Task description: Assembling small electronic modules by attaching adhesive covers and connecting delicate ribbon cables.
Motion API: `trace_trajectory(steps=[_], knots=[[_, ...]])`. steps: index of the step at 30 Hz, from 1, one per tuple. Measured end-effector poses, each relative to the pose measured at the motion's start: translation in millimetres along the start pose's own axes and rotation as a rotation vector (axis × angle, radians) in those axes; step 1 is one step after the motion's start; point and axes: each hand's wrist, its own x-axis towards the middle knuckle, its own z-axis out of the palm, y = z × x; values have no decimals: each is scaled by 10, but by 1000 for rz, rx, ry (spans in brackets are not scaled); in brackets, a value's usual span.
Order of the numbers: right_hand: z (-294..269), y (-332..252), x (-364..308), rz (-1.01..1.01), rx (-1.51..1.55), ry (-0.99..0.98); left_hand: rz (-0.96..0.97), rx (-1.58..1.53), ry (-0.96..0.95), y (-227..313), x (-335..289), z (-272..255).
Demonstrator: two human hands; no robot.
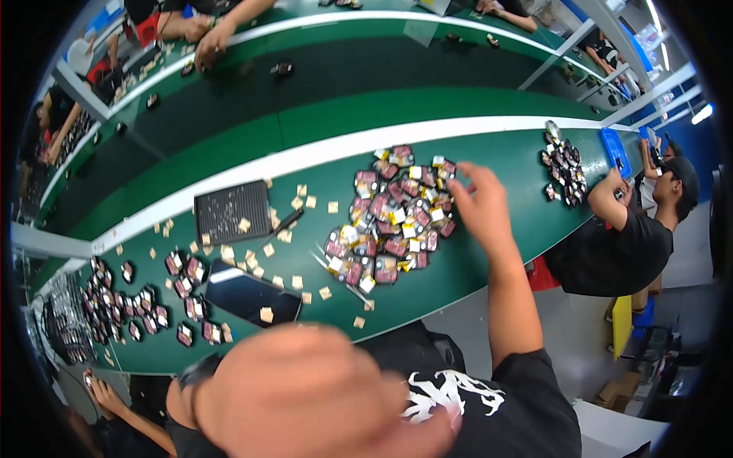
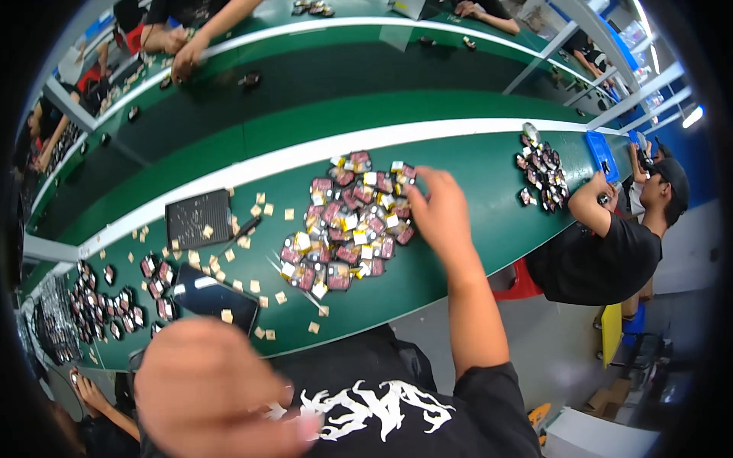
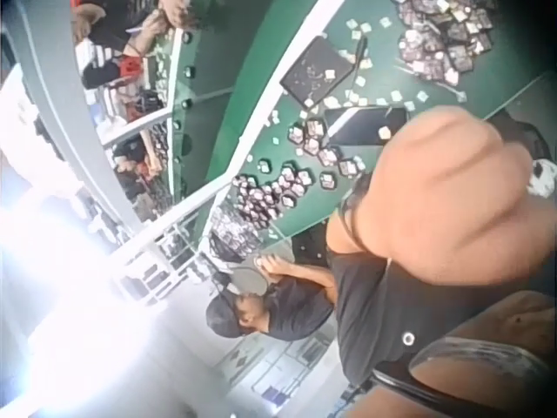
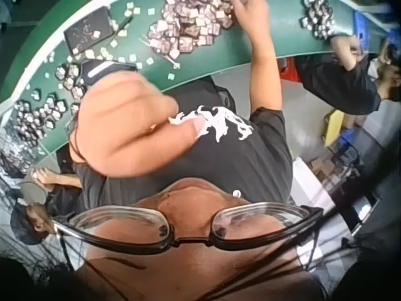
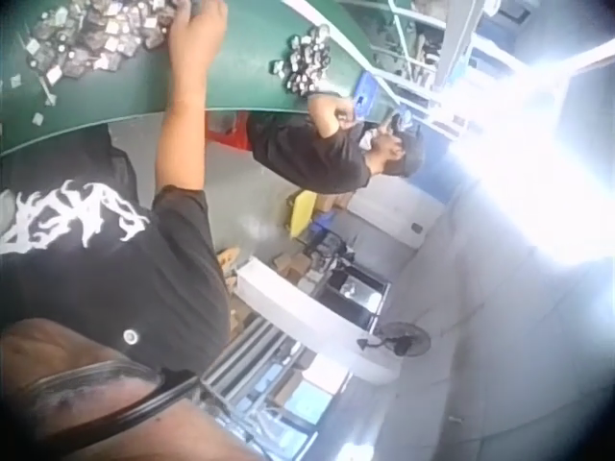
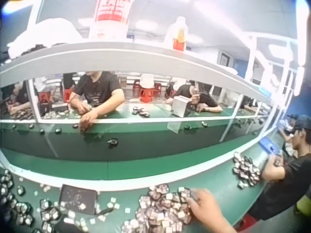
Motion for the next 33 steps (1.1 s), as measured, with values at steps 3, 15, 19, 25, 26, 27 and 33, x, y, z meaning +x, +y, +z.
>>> trace_trajectory(steps=[3,15,19,25,26,27,33], knots=[[81,92,228,-37,-97,17,-158,-56,56,474,56,-159],[-12,520,413,238,80,-60,-92,-87,163,99,-290,-93],[-172,-94,26,96,381,16,-74,-56,192,-302,-612,384],[-164,-1831,-1016,-222,388,-729,-735,-737,303,-372,-1265,624],[-118,-1984,-1166,-238,406,-771,-709,-741,274,-362,-1348,646],[-58,-2092,-1289,-266,432,-821,-771,-855,201,-350,-1443,665],[59,-1896,-1757,-30,541,-417,-1006,-1245,262,-296,-1969,761]])
